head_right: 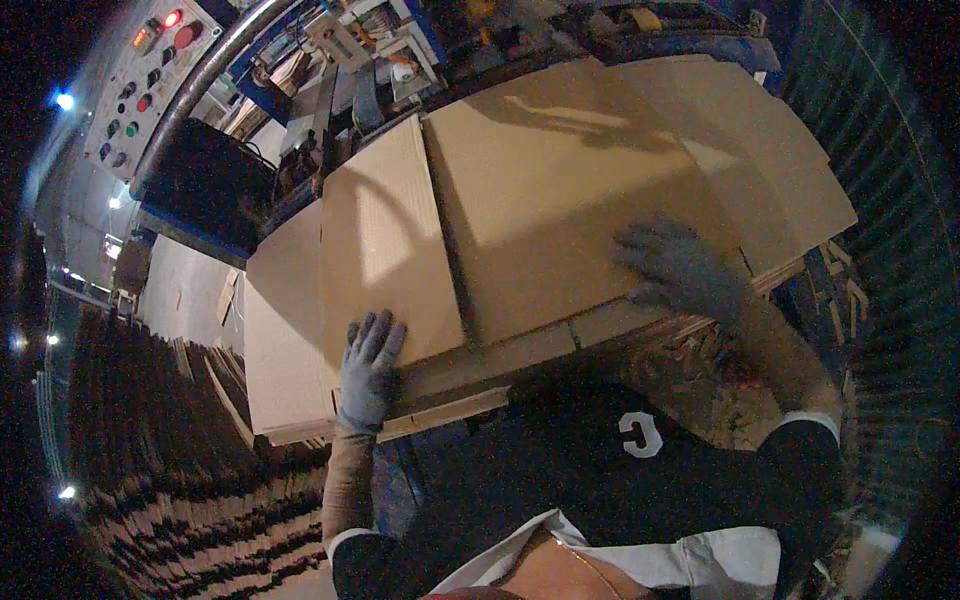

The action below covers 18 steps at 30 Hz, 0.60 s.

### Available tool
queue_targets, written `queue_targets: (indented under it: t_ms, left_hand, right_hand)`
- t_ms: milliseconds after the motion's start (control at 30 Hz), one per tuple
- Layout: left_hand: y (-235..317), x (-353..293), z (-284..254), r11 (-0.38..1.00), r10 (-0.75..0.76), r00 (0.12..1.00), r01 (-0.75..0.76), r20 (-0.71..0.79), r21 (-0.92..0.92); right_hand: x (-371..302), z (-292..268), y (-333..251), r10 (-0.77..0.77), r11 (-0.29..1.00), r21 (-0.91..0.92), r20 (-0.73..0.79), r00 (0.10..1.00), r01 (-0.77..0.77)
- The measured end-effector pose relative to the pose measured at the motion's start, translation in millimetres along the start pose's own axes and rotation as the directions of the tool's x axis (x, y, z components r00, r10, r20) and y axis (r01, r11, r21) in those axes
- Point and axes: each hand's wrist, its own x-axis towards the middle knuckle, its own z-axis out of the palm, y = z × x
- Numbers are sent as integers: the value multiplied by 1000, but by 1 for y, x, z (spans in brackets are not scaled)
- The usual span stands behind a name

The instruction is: The person repeatedly picks up flat cardboard sheets from a nearby stack and places them onto a growing pile on a workbench. The hands align each sheet before setting it down, continuing the cycle throughout the clip.

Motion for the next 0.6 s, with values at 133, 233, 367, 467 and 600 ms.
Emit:
queue_targets:
  t_ms: [133,233,367,467,600]
  left_hand:
    - [-28,32,10,996,-21,988,8,-151,-88]
    - [-56,76,23,999,-17,963,9,-267,-32]
    - [-94,131,48,1000,-5,931,4,-366,-3]
    - [-115,161,60,991,-73,948,104,-311,83]
    - [-106,192,71,877,-381,876,444,-296,184]
  right_hand:
    - [33,8,45,68,994,-92,18,998,-66]
    - [71,11,67,94,993,-80,28,995,-92]
    - [113,14,93,157,987,13,23,987,-157]
    - [137,29,109,216,976,-18,-96,972,-219]
    - [164,49,108,360,918,-73,-256,897,-390]
